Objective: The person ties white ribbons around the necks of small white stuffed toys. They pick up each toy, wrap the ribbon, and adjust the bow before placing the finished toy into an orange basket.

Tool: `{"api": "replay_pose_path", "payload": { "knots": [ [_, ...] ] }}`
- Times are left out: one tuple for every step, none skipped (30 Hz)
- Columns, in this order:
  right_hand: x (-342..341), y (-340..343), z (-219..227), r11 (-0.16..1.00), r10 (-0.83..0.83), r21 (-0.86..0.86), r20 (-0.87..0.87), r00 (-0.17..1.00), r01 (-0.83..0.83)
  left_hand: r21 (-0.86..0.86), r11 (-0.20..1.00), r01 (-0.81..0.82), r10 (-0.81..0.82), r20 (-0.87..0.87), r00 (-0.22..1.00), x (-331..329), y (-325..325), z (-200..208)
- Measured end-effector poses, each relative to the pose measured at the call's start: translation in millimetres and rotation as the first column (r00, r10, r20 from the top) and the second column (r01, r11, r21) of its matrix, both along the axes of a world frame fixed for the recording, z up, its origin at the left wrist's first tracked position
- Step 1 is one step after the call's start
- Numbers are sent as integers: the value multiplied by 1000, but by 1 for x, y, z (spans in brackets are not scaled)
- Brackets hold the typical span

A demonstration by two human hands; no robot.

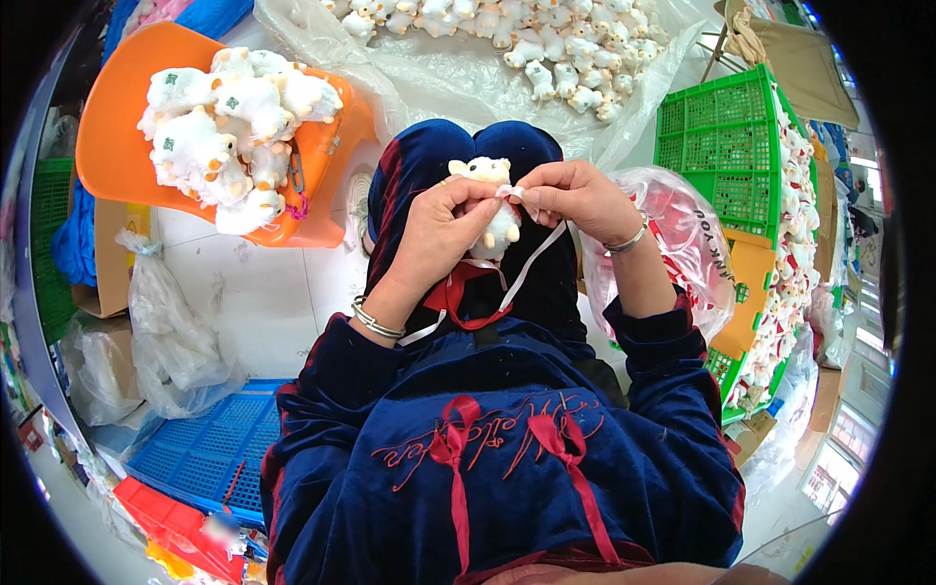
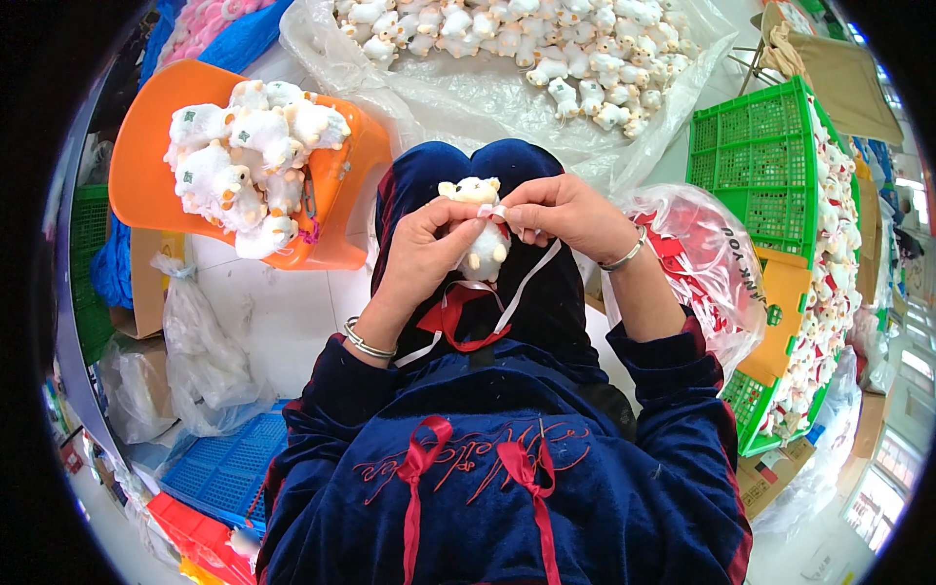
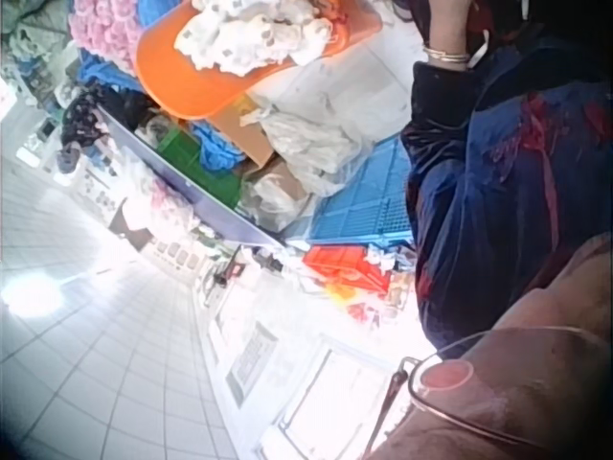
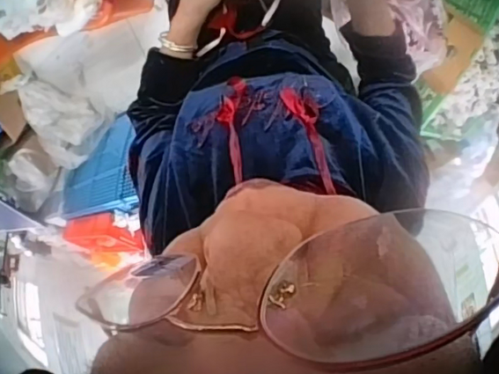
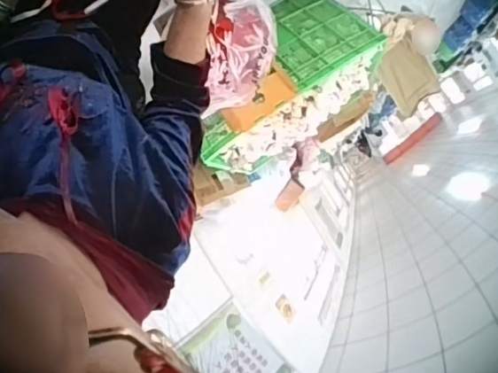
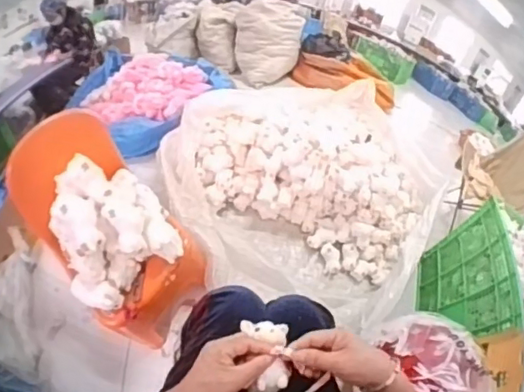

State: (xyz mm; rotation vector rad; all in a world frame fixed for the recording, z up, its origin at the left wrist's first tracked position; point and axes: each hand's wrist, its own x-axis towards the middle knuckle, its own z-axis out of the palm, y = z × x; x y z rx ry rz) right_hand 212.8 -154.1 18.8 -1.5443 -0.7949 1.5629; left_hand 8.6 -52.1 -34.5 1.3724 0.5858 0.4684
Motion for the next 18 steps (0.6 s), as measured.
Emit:
{"api": "replay_pose_path", "payload": {
  "knots": [
    [0,0,-2,1000,-31,6,-50,998,31,14,1000,9,-9,0,1000,0,1,-1],
    [-1,0,-5,998,-61,10,-100,993,62,19,1000,21,-21,-6,1000,0,2,-1],
    [-3,2,-6,996,-90,13,-151,984,93,25,999,33,-32,-13,999,-1,4,0],
    [-5,3,-5,995,-80,45,-126,989,86,31,999,44,-44,-21,999,-1,5,1],
    [-8,5,-2,994,-70,77,-100,992,78,35,997,65,-64,-32,997,-2,7,2],
    [-12,7,0,992,-62,108,-72,996,69,40,995,87,-85,-40,996,-3,8,3],
    [-16,8,-2,986,-89,136,-42,995,94,44,993,108,-106,-49,993,-3,9,3],
    [-20,10,-5,979,-117,164,-14,993,118,47,993,112,-110,-41,993,-3,10,2],
    [-22,11,-6,972,-143,192,12,990,138,49,992,112,-111,-34,993,-3,10,1],
    [-22,10,-5,974,-119,207,96,988,97,51,992,113,-112,-28,993,-3,10,1],
    [-22,10,-2,974,-97,219,180,979,56,43,992,116,-115,-30,993,-3,10,2],
    [-22,10,-1,974,-78,228,264,961,16,35,992,121,-120,-32,992,-3,10,3],
    [-20,11,-1,954,-68,293,398,915,-56,27,992,126,-125,-33,992,-2,11,4],
    [-18,13,-1,928,-70,346,524,849,-137,34,991,133,-131,-35,991,-2,11,5],
    [-17,15,-1,896,-83,385,638,765,-224,40,989,139,-138,-36,990,-3,12,6],
    [-18,15,2,916,-82,356,619,781,-185,47,988,145,-144,-37,989,-3,13,6],
    [-19,17,7,934,-83,325,599,796,-148,78,984,157,-154,-45,987,-3,14,7],
    [-21,19,12,950,-84,293,578,811,-110,108,980,169,-164,-53,985,-2,16,8]
  ]
}}
